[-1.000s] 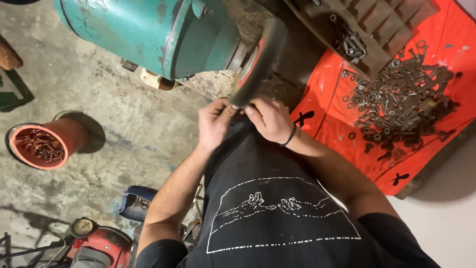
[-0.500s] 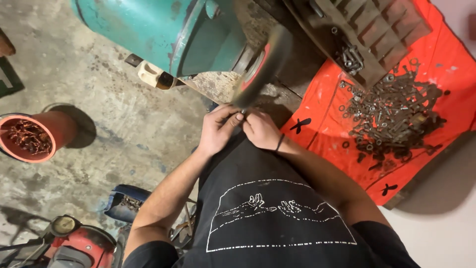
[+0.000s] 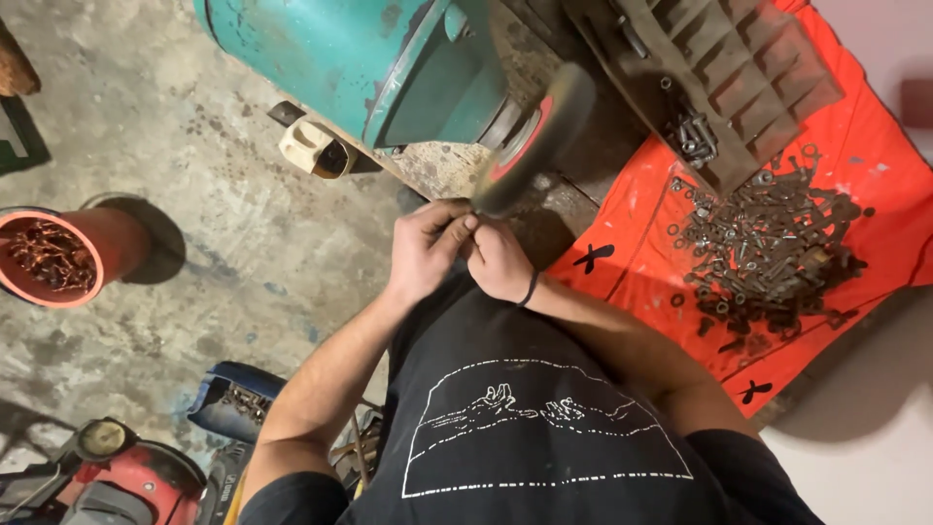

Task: The person repeatedly picks small metal parts from a red cloth and grinds them against a bench grinder wheel. They handle the parts one at a time, rotating them to grind different surfaces, and return them to the pile after each grinding session.

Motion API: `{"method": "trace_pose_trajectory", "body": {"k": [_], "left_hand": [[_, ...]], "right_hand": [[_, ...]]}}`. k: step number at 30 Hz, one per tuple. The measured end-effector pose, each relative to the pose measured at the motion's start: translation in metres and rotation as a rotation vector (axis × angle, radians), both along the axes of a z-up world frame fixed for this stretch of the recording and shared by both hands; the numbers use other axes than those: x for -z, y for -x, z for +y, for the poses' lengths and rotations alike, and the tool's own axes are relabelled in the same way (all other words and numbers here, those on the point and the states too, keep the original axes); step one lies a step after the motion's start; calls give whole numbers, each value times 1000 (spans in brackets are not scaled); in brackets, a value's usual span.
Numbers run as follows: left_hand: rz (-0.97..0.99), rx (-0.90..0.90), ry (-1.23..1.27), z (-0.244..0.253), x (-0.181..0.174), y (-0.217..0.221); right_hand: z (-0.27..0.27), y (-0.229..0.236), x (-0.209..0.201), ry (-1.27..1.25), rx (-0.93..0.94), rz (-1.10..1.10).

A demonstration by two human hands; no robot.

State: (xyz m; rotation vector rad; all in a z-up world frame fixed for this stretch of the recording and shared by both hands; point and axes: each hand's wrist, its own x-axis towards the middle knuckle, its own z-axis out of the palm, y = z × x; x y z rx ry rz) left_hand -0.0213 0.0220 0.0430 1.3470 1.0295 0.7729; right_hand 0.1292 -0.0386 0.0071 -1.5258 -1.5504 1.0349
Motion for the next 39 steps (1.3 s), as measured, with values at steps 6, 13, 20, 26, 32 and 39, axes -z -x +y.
{"method": "trace_pose_trajectory", "body": {"k": [6, 13, 20, 26, 32, 39], "left_hand": [[11, 107, 126, 3, -4, 12], [321, 369, -355, 11, -26, 34], [98, 285, -199, 13, -29, 38], [121, 185, 124, 8, -22, 35], [161, 177, -16, 20, -27, 30], [133, 147, -106, 23, -22, 18]], "right_hand": [[1, -18, -13, 72, -160, -128], [8, -45, -58, 188, -146, -7], [5, -40, -52, 134, 19, -35], [-3, -40, -45, 181, 196, 75], [-5, -47, -43, 355, 218, 236], [6, -46, -53, 126, 222, 71]]}}
